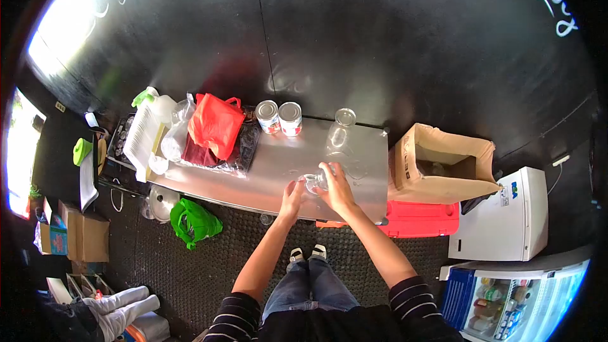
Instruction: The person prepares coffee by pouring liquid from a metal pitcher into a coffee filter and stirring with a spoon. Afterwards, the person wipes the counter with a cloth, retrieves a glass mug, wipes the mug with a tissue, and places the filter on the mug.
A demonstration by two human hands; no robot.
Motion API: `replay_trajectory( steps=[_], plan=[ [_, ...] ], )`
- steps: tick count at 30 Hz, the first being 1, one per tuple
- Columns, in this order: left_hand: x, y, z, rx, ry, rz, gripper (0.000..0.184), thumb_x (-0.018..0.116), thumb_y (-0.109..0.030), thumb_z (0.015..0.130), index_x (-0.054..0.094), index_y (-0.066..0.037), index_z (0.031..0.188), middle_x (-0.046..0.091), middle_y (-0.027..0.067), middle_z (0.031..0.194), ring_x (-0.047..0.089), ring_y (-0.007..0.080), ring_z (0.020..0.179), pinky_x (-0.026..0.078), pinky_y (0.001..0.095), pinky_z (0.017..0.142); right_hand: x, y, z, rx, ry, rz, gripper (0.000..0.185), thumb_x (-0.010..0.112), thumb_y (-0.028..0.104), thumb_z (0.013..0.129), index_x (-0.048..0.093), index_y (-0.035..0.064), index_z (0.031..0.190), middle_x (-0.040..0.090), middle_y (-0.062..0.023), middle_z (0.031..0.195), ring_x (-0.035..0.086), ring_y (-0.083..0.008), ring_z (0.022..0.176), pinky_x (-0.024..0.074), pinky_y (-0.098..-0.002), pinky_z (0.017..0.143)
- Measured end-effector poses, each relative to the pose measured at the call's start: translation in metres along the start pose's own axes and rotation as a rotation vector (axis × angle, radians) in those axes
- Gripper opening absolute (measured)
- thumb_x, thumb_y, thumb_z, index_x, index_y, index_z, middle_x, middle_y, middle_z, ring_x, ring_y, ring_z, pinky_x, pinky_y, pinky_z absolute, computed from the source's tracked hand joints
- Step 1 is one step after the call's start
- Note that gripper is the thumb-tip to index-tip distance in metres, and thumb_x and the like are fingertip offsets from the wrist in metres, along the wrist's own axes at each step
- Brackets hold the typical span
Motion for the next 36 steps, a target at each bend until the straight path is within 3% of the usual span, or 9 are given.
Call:
replay_trajectory(
  steps=[8,10,14,17,20,23,29,32,36],
  plan=[
    [0.037,-0.018,-0.001,-0.016,0.119,-0.17,0.035,0.054,-0.03,0.095,0.052,-0.001,0.115,0.059,0.0101,0.107,0.059,0.0221,0.1,0.051,0.0387,0.087,-0.011,-0.013,-0.037,0.011,-0.241,0.194,0.064,0.077,0.008,0.07,0.042,0.0056,0.124,0.037,-0.0234,0.127,0.04,-0.0431,0.12,0.039,-0.0455,0.099],
    [0.04,-0.008,0.003,-0.197,0.172,-0.477,0.028,0.052,-0.03,0.096,0.055,-0.003,0.102,0.061,0.0089,0.096,0.061,0.022,0.09,0.051,0.0384,0.087,-0.011,-0.014,-0.047,-0.008,-0.268,0.221,0.064,0.077,0.008,0.071,0.042,0.0057,0.124,0.036,-0.023,0.129,0.039,-0.0429,0.122,0.038,-0.0466,0.1],
    [0.052,-0.019,0.004,-0.23,0.166,-0.555,0.026,0.048,-0.032,0.098,0.055,-0.007,0.094,0.059,0.0049,0.082,0.058,0.0202,0.079,0.051,0.0357,0.079,-0.021,-0.001,-0.057,-0.077,-0.333,0.246,0.063,0.078,0.009,0.072,0.04,0.0061,0.123,0.029,-0.0221,0.135,0.035,-0.0416,0.126,0.0353,-0.0496,0.103],
    [0.067,-0.045,-0.012,-0.151,0.229,-0.574,0.028,0.045,-0.034,0.099,0.053,-0.01,0.088,0.048,-0.0016,0.067,0.048,0.0131,0.06,0.044,0.0285,0.059,-0.033,0.02,-0.07,-0.149,-0.411,0.228,0.064,0.076,0.01,0.075,0.038,0.0061,0.126,0.021,-0.024,0.141,0.033,-0.0425,0.128,0.0351,-0.0499,0.104],
    [0.095,-0.1,-0.064,0.03,0.182,-0.235,0.034,0.04,-0.031,0.101,0.036,-0.015,0.071,0.025,-0.0066,0.059,0.023,0.0045,0.047,0.02,0.0233,0.044,-0.03,0.029,-0.084,-0.217,-0.416,0.31,0.067,0.074,0.007,0.076,0.033,0.0061,0.129,0.016,-0.0247,0.144,0.033,-0.0406,0.129,0.0326,-0.0509,0.107],
    [0.106,-0.112,-0.082,0.163,0.302,0.017,0.035,0.039,-0.03,0.101,0.033,-0.015,0.069,0.025,-0.0072,0.057,0.022,0.0043,0.045,0.019,0.0239,0.041,-0.037,0.035,-0.092,-0.135,-0.396,0.645,0.068,0.071,0.005,0.078,0.028,0.0056,0.131,0.013,-0.0244,0.146,0.034,-0.0379,0.13,0.0309,-0.0517,0.108],
    [0.106,-0.142,-0.115,0.39,0.5,0.361,0.043,0.039,-0.031,0.102,0.034,-0.012,0.064,0.027,-0.0083,0.056,0.023,0.004,0.048,0.02,0.024,0.043,-0.05,0.016,-0.079,0.108,-0.25,1.119,0.088,0.069,0.003,0.079,0.013,0.0103,0.146,0.023,-0.0133,0.149,0.033,-0.0296,0.133,0.0318,-0.0495,0.105],
    [0.105,-0.146,-0.126,0.434,0.755,0.262,0.047,0.041,-0.031,0.101,0.033,-0.01,0.06,0.03,-0.0063,0.054,0.024,0.0049,0.048,0.019,0.0265,0.043,-0.062,0.031,-0.071,0.065,-0.119,1.285,0.084,0.071,0.005,0.08,0.019,0.0096,0.146,0.033,-0.0132,0.146,0.032,-0.0231,0.136,0.0268,-0.0456,0.108],
    [0.1,-0.162,-0.144,0.631,0.714,0.26,0.048,0.044,-0.027,0.1,0.031,-0.01,0.057,0.028,-0.0066,0.052,0.022,0.005,0.049,0.018,0.0269,0.044,-0.087,0.057,-0.085,0.025,-0.17,1.088,0.079,0.075,0.001,0.074,0.032,0.0054,0.14,0.045,-0.012,0.137,0.041,-0.0217,0.13,0.034,-0.0382,0.107]
  ],
)
Point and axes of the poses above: each hand's wrist, its own z-axis towards the middle knuckle, its own x-axis out of the palm, y = z × x, the point moved 7 cm from there along z, towards the middle knuckle
